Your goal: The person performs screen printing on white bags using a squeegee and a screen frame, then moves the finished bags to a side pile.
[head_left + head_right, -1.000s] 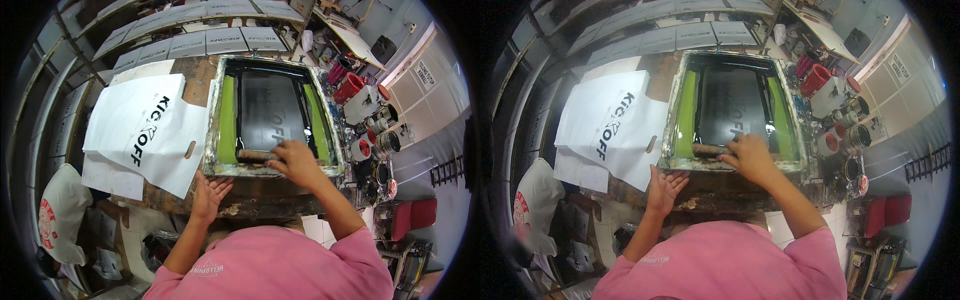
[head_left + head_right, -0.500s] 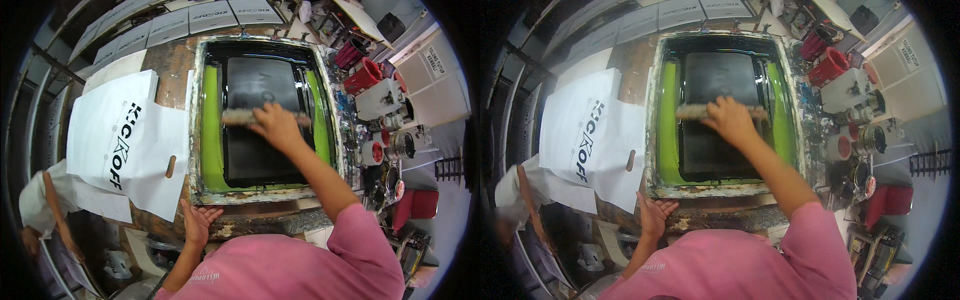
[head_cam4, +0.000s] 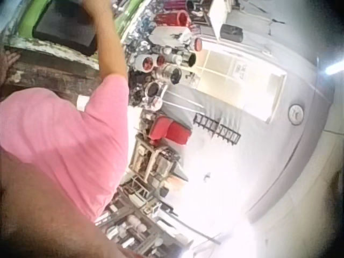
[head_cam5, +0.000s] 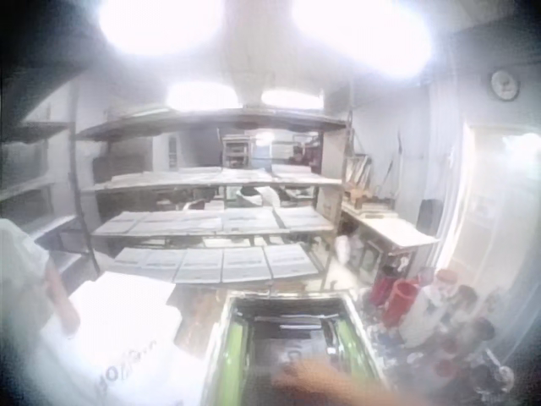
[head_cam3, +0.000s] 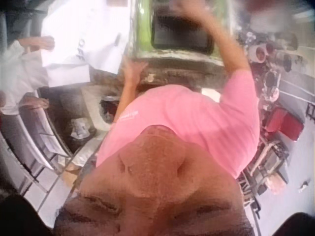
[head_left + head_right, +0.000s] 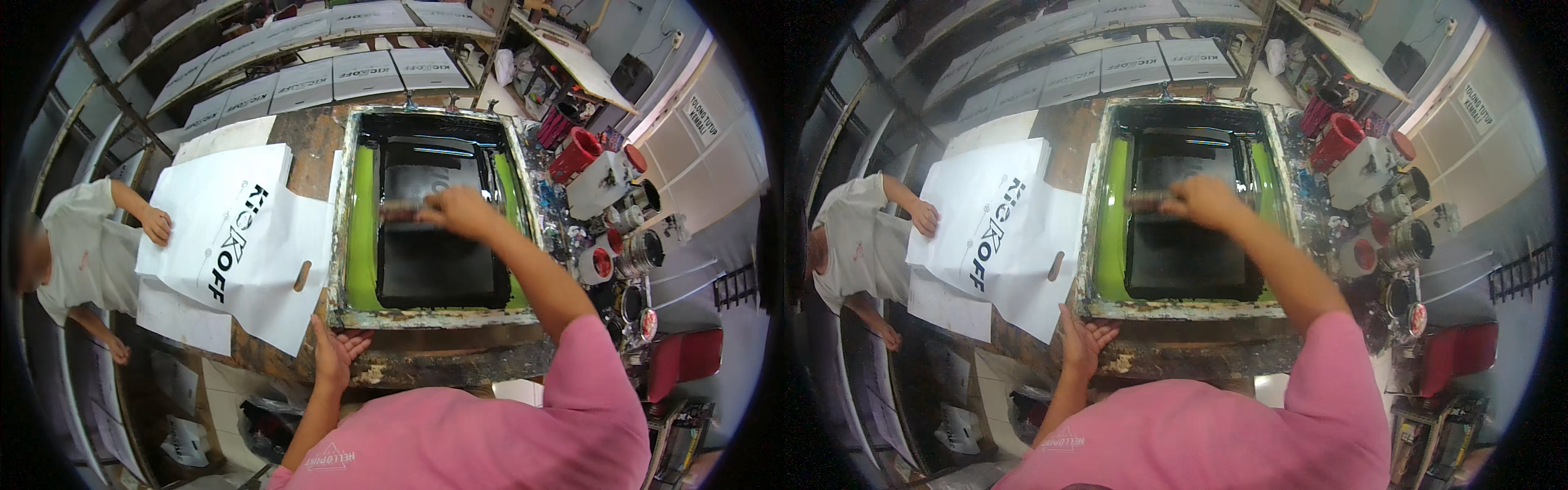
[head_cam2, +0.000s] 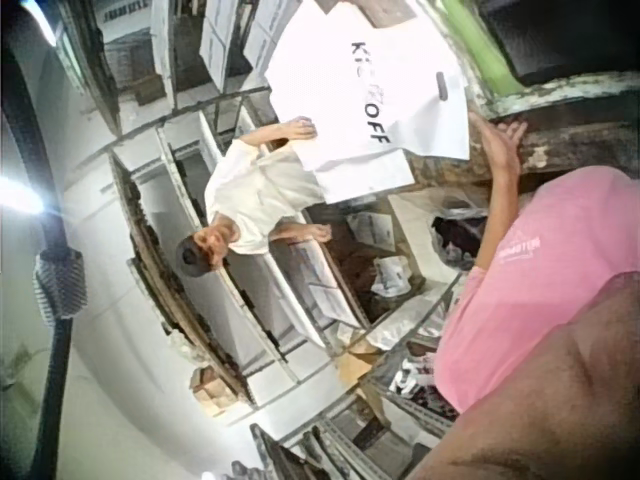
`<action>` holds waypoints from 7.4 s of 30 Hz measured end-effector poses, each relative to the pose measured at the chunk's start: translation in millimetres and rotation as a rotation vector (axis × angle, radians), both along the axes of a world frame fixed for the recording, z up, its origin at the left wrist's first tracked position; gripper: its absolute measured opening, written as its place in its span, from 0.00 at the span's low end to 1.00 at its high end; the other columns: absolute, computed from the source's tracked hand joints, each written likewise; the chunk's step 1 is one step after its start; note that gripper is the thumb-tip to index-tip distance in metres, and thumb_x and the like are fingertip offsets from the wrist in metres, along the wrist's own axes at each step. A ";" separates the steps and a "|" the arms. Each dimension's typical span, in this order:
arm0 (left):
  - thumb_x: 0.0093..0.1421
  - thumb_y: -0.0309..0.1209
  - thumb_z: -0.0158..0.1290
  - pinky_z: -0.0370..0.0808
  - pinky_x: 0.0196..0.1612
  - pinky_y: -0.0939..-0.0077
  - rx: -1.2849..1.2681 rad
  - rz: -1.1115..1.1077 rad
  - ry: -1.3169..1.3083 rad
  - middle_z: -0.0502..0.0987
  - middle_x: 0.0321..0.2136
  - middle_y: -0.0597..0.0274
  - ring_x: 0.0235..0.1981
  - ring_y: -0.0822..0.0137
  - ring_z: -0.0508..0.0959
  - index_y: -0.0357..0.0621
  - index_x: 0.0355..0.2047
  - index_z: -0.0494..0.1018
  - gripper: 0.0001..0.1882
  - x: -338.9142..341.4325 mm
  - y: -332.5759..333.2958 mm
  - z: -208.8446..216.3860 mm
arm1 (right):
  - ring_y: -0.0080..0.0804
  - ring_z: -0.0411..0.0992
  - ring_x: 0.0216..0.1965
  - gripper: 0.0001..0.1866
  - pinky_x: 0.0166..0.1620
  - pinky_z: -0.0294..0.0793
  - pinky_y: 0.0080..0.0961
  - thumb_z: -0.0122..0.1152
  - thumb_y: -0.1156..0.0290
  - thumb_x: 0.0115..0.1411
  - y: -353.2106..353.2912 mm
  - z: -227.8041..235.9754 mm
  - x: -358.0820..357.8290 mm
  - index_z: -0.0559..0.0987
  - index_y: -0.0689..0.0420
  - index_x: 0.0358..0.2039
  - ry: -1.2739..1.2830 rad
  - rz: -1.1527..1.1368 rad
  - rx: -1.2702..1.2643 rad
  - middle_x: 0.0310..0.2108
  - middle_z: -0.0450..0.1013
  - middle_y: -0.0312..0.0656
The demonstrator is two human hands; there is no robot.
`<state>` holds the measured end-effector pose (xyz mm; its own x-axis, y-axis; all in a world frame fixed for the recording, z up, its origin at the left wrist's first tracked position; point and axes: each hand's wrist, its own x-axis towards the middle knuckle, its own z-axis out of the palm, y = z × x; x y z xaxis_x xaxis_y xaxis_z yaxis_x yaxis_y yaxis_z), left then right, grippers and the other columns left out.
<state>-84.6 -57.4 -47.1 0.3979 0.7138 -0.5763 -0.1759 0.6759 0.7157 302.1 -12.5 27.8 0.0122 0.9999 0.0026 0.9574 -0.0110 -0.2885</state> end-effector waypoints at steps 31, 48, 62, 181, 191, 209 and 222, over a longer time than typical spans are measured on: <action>0.63 0.79 0.32 0.19 0.70 0.21 1.403 -0.638 1.360 0.50 0.77 0.41 0.79 0.40 0.39 0.39 0.76 0.54 0.59 40.9 39.0 -0.8 | 0.53 0.77 0.36 0.23 0.47 0.66 0.46 0.59 0.48 0.67 -57.8 227.4 -68.6 0.82 0.59 0.33 -0.342 -0.246 0.780 0.29 0.79 0.51; 0.62 0.20 0.59 0.74 0.31 0.78 1.136 0.089 0.565 0.76 0.26 0.61 0.24 0.75 0.74 0.38 0.63 0.76 0.27 81.6 92.4 110.4 | 0.56 0.75 0.29 0.25 0.38 0.73 0.43 0.57 0.46 0.69 -39.3 261.0 -52.9 0.85 0.58 0.39 -0.239 -0.214 0.807 0.28 0.77 0.54; 0.50 0.23 0.56 0.80 0.36 0.69 1.156 0.133 1.144 0.86 0.37 0.48 0.26 0.67 0.81 0.44 0.63 0.77 0.35 -242.5 292.9 133.9 | 0.56 0.77 0.35 0.25 0.52 0.68 0.47 0.60 0.48 0.66 -53.1 241.0 -70.2 0.82 0.63 0.36 -0.253 -0.271 0.853 0.28 0.79 0.54; 0.65 0.31 0.65 0.58 0.74 0.62 1.208 -0.256 0.532 0.74 0.65 0.47 0.72 0.62 0.65 0.39 0.67 0.70 0.31 -27.5 132.9 151.5 | 0.46 0.74 0.41 0.29 0.48 0.65 0.44 0.63 0.48 0.65 -87.8 199.9 -82.5 0.78 0.61 0.54 -0.352 -0.287 0.832 0.35 0.77 0.48; 0.67 0.74 0.37 0.67 0.71 0.51 -0.046 -0.132 -0.383 0.69 0.63 0.35 0.66 0.46 0.72 0.30 0.69 0.53 0.55 -8.8 -3.9 34.3 | 0.45 0.74 0.43 0.20 0.45 0.75 0.45 0.67 0.49 0.62 -148.7 39.5 -113.9 0.84 0.53 0.43 0.018 -0.105 -0.028 0.39 0.77 0.43; 0.67 0.76 0.32 0.73 0.66 0.42 -0.174 0.024 0.017 0.65 0.61 0.23 0.64 0.36 0.72 0.16 0.66 0.47 0.61 2.4 -7.8 14.6 | 0.45 0.76 0.43 0.18 0.40 0.80 0.43 0.71 0.53 0.58 36.4 -61.5 2.8 0.80 0.52 0.39 -0.167 -0.122 0.372 0.37 0.75 0.43; 0.67 0.76 0.32 0.75 0.65 0.47 -0.031 -0.091 -0.123 0.71 0.59 0.30 0.60 0.40 0.77 0.25 0.68 0.54 0.58 -3.6 -0.6 2.0 | 0.56 0.80 0.46 0.26 0.48 0.78 0.53 0.57 0.42 0.68 40.1 -3.9 23.5 0.82 0.53 0.46 0.019 -0.030 -0.036 0.43 0.82 0.52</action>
